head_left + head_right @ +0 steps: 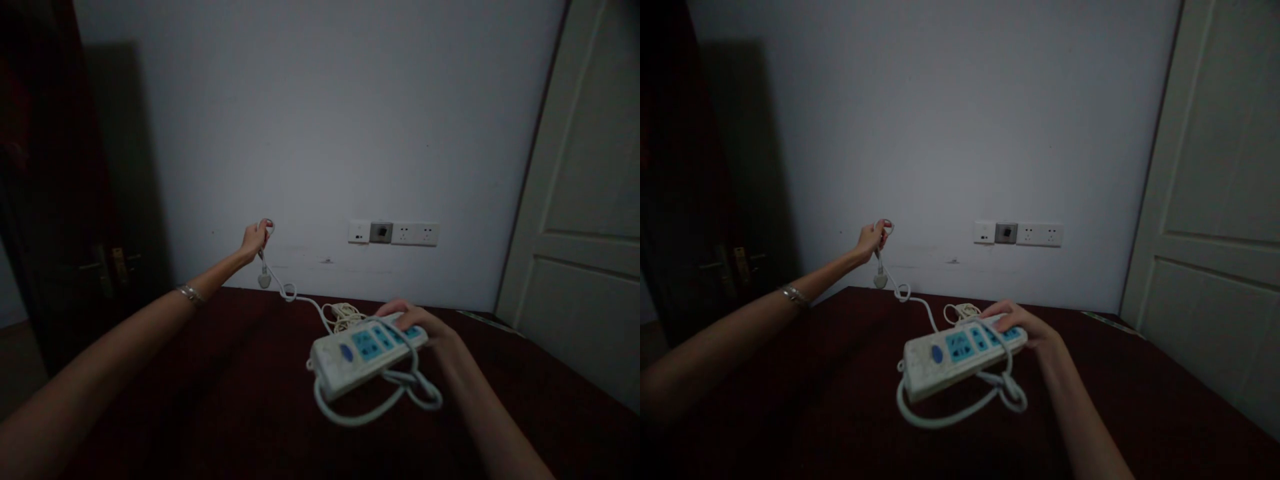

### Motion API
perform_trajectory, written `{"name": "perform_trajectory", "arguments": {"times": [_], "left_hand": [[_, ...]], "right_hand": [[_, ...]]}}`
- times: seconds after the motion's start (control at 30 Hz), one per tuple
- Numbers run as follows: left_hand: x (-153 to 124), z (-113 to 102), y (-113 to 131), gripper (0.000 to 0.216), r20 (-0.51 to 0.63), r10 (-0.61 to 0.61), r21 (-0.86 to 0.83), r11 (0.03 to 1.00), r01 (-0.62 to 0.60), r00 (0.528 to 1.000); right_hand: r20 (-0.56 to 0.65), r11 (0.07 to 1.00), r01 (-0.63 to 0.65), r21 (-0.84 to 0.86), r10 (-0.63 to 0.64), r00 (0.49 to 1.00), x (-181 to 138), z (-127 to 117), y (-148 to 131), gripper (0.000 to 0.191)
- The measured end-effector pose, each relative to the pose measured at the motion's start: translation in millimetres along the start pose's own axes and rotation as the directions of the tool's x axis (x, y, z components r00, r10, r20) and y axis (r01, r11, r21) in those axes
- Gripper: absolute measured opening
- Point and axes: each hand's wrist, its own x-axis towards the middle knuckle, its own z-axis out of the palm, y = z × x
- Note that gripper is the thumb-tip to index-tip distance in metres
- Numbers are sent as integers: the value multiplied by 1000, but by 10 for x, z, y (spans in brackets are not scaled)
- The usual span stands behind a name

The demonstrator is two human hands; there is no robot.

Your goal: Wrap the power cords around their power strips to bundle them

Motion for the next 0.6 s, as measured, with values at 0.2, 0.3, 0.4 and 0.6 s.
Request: {"name": "perform_trajectory", "arguments": {"times": [0.2, 0.3, 0.4, 0.6], "left_hand": [[154, 51, 694, 57, -48, 191, -115, 974, -195, 980], [-88, 124, 1036, 51, -69, 280, -307, 907, -288, 957], [-556, 214, 1265, 52, -5, 335, -440, 845, -303, 942], [-1523, 327, 1025, 49, 432, 340, -538, 840, -64, 835]], "right_hand": [[136, 911, -250, -329, 308, 942, 183, 257, 167, 10], [-139, 972, -161, -173, 138, 981, 321, 127, 297, 8], [-403, 1000, 5, -10, -8, 915, 422, -88, 363, 10], [-625, 957, 229, 177, -71, 777, 377, -472, 235, 6]]}}
